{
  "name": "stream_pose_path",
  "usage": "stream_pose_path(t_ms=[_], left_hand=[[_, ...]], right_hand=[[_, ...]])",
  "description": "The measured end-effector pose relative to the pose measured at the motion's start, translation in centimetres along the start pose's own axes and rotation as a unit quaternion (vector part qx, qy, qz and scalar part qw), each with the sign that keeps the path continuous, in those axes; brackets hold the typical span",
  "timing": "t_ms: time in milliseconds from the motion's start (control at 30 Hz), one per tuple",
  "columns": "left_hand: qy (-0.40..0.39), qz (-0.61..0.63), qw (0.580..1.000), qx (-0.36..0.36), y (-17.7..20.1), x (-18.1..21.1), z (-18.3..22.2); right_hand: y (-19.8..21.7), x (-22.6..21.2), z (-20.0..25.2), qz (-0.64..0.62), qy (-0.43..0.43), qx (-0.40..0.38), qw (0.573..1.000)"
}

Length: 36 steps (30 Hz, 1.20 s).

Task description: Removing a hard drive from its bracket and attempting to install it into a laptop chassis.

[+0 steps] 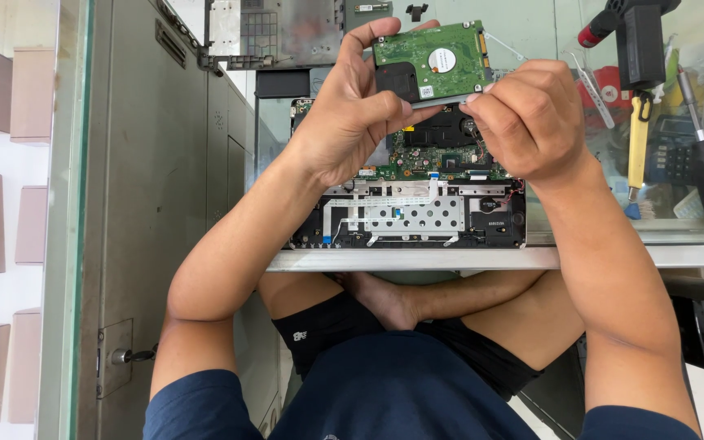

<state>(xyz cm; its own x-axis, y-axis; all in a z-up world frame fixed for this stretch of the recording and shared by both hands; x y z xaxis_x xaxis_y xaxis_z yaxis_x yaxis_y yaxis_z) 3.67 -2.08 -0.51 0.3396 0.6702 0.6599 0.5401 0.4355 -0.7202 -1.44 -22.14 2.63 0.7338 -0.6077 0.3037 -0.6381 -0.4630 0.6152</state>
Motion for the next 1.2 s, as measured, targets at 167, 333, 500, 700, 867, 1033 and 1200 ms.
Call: stream_pose_path(t_ms=[167, 333, 500, 700, 867, 1033, 1200], left_hand=[[-0.004, -0.01, 1.0, -0.005, 0.3, -0.1, 0.0], [-0.01, -0.031, 0.999, 0.019, 0.7, -0.5, -0.1], [-0.033, -0.043, 0.998, 0.014, 1.0, -0.6, 0.0], [-0.047, -0.118, 0.992, 0.01, 1.0, -0.3, 0.3], [0.016, -0.112, 0.992, 0.054, 0.5, 0.2, 0.2], [0.005, -0.086, 0.995, 0.052, -0.7, 0.4, 0.6], [-0.002, -0.072, 0.995, 0.074, -1.7, 0.4, 1.6]], right_hand=[[-0.1, 0.0, 0.2, -0.018, 0.002, -0.002, 1.0], [-0.1, -0.1, -0.5, 0.016, 0.013, -0.007, 1.0], [-0.8, -0.1, 0.1, 0.005, 0.005, 0.002, 1.0], [-1.4, -0.7, 0.0, -0.051, -0.03, -0.018, 0.998], [-1.4, -0.9, -0.3, -0.028, -0.033, 0.005, 0.999], [-1.0, -1.1, -0.5, -0.019, -0.049, 0.05, 0.997], [-0.5, -1.5, -0.8, -0.051, -0.081, 0.085, 0.992]])
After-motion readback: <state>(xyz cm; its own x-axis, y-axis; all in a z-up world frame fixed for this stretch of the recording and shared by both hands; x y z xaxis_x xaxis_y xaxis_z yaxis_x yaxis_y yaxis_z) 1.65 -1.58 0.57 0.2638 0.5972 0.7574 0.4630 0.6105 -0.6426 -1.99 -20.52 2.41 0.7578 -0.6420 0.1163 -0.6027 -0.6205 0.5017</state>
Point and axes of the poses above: each hand's wrist, its own z-axis away from the middle knuckle, its own y-axis out of the back of the hand, x = y × z, the point moved 4 cm from there along -z, towards the middle knuckle, and after that the axes turned 7 degrees about -x, right-handed, at the moved point
